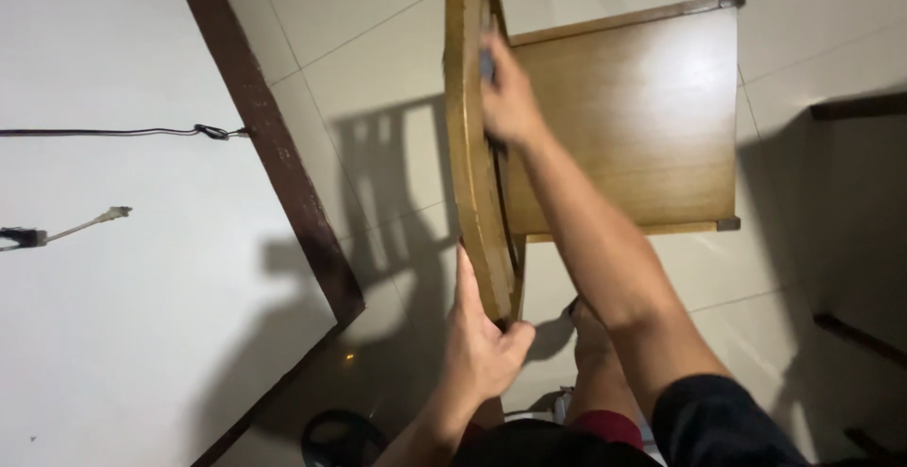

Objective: Cleaning a wooden chair by removing the cushion, spraying with cleaner, and wiping down all surfaces.

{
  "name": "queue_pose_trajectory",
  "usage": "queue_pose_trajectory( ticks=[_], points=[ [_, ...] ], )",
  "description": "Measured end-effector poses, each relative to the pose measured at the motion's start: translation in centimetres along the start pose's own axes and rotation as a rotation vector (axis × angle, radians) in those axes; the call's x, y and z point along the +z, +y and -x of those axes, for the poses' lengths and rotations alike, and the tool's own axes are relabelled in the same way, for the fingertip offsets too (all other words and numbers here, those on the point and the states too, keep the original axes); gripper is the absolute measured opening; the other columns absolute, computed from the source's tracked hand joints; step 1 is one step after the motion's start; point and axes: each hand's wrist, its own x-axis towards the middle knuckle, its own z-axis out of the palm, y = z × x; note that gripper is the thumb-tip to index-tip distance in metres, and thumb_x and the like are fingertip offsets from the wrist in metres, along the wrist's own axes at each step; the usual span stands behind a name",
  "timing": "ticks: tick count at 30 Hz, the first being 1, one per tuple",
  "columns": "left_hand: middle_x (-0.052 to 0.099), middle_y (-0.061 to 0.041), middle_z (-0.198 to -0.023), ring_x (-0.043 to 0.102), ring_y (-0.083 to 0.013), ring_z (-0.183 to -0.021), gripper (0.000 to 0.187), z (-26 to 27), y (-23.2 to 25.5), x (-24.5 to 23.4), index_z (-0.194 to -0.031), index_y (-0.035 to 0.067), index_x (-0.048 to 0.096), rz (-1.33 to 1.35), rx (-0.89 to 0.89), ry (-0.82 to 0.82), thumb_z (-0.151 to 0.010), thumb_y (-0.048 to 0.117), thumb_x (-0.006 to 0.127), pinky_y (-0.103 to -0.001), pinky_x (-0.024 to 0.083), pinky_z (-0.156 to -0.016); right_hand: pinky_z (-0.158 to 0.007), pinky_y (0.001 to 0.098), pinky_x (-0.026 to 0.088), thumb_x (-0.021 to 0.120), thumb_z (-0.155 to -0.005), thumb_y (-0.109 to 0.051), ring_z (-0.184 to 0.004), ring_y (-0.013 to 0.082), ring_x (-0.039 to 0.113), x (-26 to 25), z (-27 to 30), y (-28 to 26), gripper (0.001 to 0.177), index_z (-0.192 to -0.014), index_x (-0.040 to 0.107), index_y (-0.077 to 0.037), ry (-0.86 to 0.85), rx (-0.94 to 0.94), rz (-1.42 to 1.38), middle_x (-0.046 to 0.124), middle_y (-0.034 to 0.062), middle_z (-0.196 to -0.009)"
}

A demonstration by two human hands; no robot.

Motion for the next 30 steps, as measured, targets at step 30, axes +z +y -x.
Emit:
queue_pose_trajectory(
  ticks=[30],
  points=[
    [0.052,-0.030,-0.152,0.059,-0.0362,-0.135,0.094,-0.1,-1.8,0.0,-0.165,-0.004,0.009,-0.161,0.278,0.031,-0.085,-0.006,0.057,-0.039,0.047,-0.113,-0.110,0.0362,0.038,0.059,-0.095,-0.022,-0.126,0.0263,0.053,-6.7,29.5,-12.8,0.055,-0.145,0.048,-0.003,-0.306,0.296,-0.299,0.056,0.0166,-0.130]
  ],
)
